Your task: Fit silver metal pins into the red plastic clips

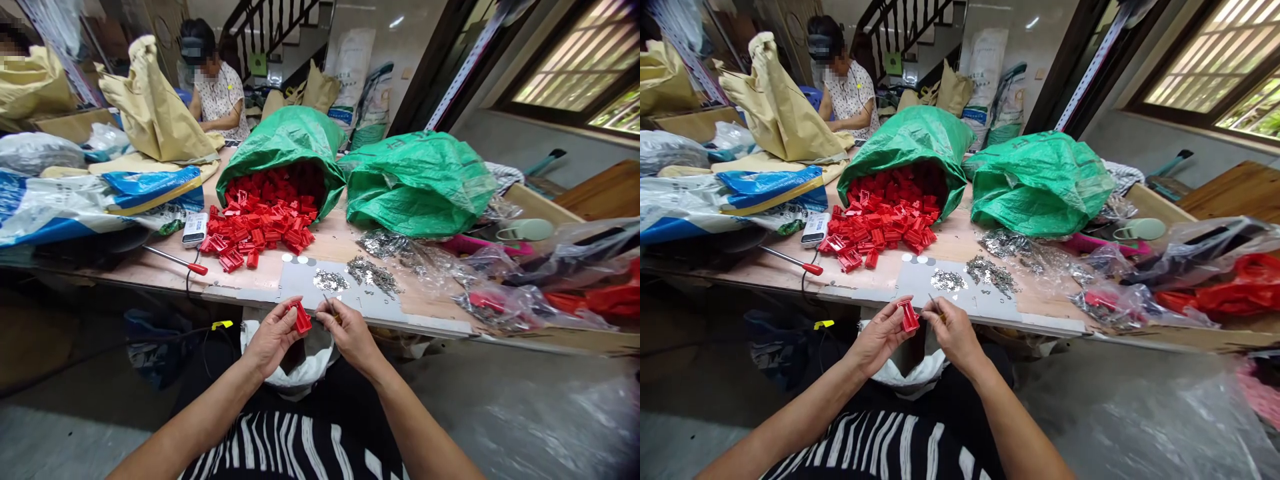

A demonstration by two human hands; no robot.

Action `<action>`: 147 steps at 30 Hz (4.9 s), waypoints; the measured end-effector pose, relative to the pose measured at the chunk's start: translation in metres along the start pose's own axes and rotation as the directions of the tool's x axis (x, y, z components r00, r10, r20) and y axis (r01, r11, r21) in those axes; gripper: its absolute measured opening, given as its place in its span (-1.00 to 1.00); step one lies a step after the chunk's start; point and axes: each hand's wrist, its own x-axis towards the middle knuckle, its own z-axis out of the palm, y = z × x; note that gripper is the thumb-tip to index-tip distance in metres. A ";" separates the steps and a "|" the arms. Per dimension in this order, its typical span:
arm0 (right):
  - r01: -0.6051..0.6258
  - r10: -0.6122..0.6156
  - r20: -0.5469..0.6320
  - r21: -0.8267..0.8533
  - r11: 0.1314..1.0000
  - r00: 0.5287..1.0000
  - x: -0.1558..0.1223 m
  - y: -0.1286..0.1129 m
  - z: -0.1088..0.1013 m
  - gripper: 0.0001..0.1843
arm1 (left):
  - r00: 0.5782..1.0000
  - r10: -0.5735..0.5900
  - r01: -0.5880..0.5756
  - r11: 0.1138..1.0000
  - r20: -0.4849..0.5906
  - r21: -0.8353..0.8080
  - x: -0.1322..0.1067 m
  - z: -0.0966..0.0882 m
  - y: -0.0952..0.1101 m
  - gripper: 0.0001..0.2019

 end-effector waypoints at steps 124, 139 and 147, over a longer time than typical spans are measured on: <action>0.238 -0.275 -0.179 -0.203 0.950 0.944 -0.015 0.009 0.010 -0.93 | 0.771 0.599 -0.526 0.406 0.218 0.747 -0.003 0.003 -0.011 -0.69; 0.149 -0.153 -0.104 -0.047 0.988 0.983 -0.012 0.003 -0.001 -0.78 | 0.764 0.598 -0.538 0.383 0.243 0.751 -0.002 0.001 -0.011 -0.70; 0.085 -0.111 -0.148 -0.171 0.981 0.983 0.000 0.026 -0.011 -0.66 | 0.802 0.557 -0.488 0.403 0.215 0.774 0.015 -0.008 -0.008 -0.72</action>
